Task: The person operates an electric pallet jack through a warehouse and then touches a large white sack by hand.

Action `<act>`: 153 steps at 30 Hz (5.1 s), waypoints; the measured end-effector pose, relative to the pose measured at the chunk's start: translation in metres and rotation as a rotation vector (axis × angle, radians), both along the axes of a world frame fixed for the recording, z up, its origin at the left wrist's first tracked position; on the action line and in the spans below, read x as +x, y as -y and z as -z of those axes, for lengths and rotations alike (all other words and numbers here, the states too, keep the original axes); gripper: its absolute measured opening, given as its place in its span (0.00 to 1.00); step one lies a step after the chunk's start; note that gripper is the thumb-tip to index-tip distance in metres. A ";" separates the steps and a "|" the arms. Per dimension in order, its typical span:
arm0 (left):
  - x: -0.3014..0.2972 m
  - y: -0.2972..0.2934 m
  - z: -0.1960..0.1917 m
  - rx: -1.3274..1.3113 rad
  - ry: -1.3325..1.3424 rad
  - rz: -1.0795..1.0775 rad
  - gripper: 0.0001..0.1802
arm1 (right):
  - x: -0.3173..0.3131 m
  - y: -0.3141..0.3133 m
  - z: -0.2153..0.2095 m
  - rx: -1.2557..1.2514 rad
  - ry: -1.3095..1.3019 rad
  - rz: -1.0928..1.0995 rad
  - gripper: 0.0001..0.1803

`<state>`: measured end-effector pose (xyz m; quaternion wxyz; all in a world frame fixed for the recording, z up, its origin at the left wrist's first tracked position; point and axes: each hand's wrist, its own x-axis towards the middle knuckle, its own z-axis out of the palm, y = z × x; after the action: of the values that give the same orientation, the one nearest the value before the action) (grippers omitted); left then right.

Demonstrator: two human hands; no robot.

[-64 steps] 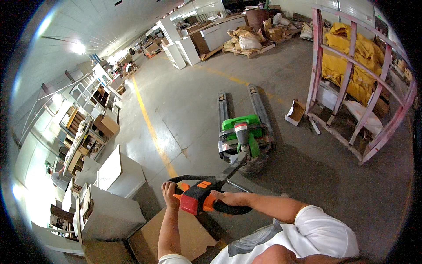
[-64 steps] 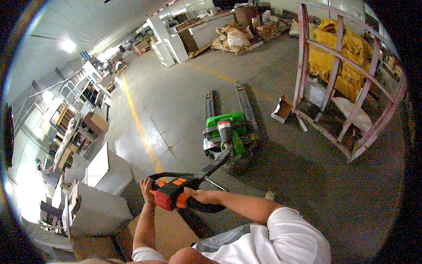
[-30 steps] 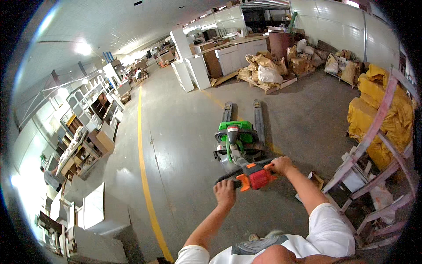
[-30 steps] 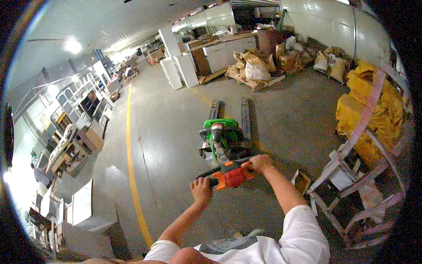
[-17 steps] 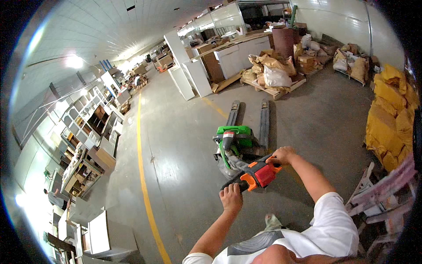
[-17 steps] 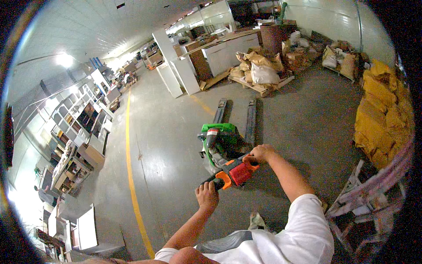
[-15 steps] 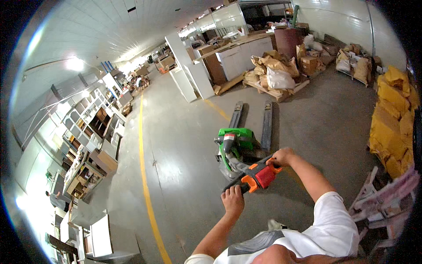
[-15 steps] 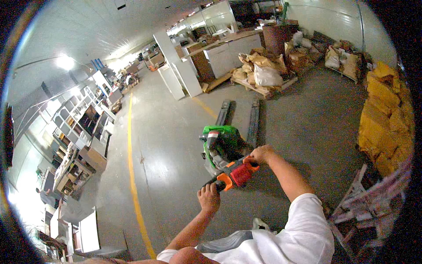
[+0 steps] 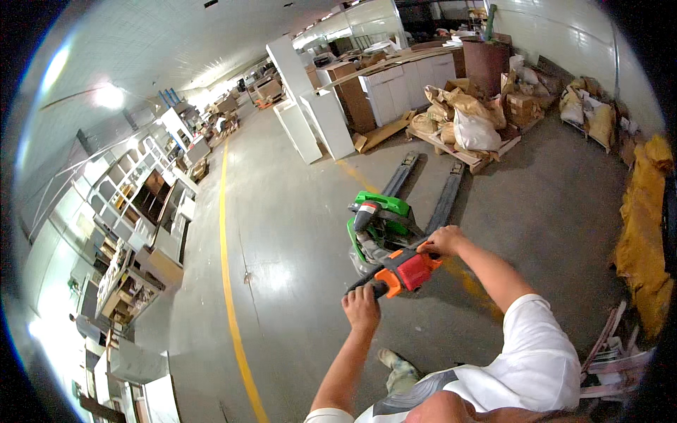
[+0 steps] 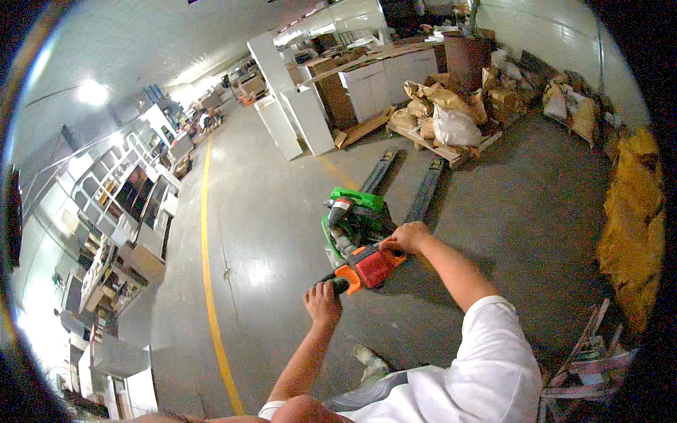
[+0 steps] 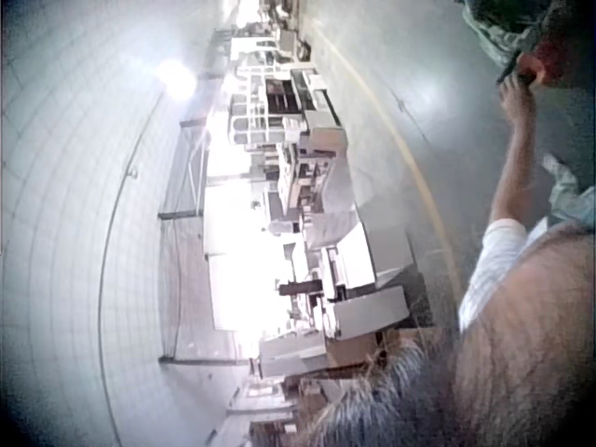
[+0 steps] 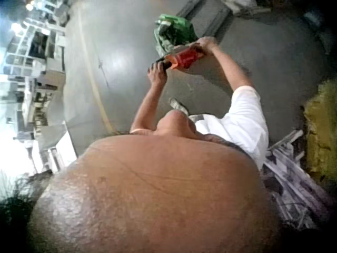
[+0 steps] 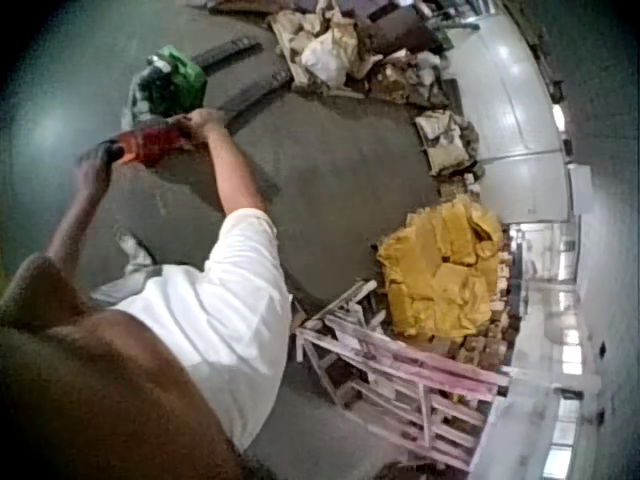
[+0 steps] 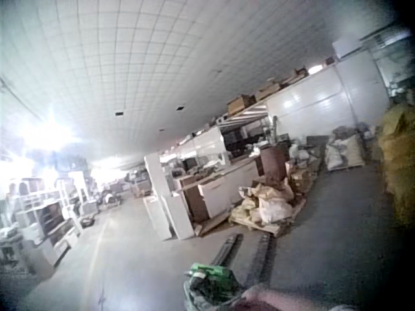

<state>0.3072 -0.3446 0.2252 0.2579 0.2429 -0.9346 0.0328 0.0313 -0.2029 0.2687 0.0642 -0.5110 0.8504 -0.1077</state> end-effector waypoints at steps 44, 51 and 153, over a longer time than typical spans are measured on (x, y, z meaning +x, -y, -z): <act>-0.597 0.954 0.007 0.307 0.066 0.408 0.33 | -0.382 0.807 0.006 -0.085 0.694 0.493 0.60; -0.748 0.978 0.000 0.262 0.158 0.499 0.36 | -0.518 0.829 0.018 -0.015 0.626 0.649 0.61; -0.956 0.672 -0.051 0.189 0.944 0.526 0.13 | -0.785 0.549 -0.006 0.210 0.781 -0.038 0.60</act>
<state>-0.6487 -1.0164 0.2759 -0.2130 -0.0181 -0.9768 -0.0116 -0.7537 -0.7518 0.2743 0.4362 -0.4382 0.7588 -0.2049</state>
